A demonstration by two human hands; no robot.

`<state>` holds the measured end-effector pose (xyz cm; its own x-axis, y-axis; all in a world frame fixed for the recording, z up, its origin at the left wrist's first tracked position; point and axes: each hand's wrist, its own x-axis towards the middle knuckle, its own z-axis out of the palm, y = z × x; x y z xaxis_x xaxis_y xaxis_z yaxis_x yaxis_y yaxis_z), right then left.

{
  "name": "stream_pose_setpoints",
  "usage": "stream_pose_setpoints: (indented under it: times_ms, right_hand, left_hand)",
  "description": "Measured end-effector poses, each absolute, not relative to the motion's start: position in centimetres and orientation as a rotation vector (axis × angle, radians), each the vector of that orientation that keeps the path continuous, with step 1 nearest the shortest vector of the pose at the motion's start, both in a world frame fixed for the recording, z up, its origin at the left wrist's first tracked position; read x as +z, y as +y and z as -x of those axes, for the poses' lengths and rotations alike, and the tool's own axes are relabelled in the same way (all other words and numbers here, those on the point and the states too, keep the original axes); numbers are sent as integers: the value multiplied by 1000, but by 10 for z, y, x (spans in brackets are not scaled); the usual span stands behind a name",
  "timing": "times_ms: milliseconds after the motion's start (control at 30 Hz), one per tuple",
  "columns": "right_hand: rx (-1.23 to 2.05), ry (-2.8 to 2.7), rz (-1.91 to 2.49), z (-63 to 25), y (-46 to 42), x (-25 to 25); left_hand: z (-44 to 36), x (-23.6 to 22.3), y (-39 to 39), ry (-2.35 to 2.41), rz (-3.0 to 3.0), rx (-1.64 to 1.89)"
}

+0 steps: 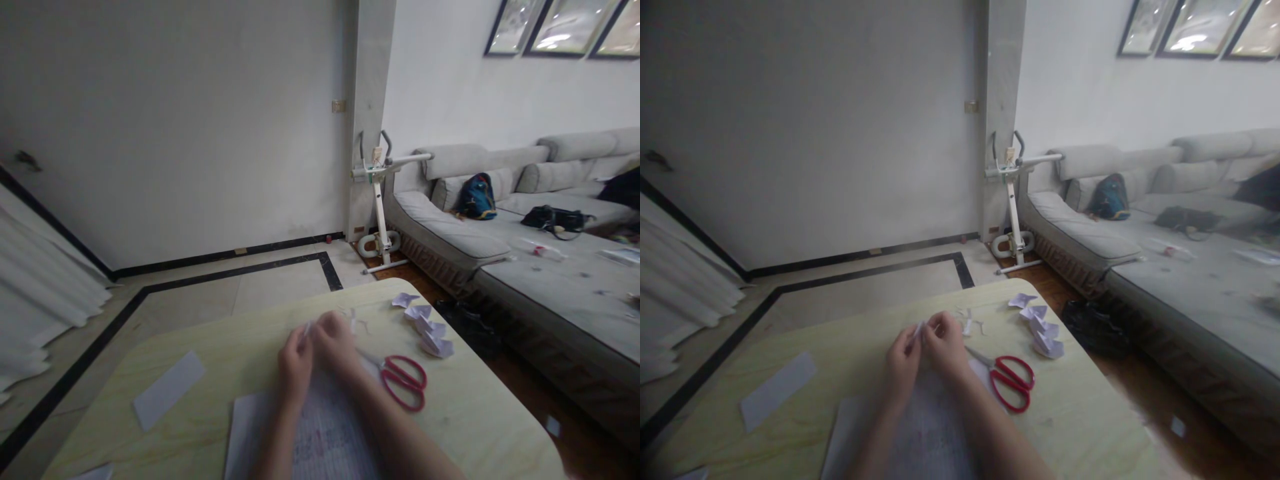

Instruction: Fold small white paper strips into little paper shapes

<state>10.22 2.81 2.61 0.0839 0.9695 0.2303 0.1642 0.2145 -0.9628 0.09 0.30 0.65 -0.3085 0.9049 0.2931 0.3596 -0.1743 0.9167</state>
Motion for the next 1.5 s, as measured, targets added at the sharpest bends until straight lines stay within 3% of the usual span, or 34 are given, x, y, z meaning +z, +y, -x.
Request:
stream_pose_setpoints:
  times_ms: [567,1500]
  right_hand:
    - [670,-1452,1287,-101,20,33]
    - [858,-1338,1146,-109,29,34]
  left_hand:
    - [1,0,3,1629,-1644,1452]
    - [5,17,6,1341,-1168,1464]
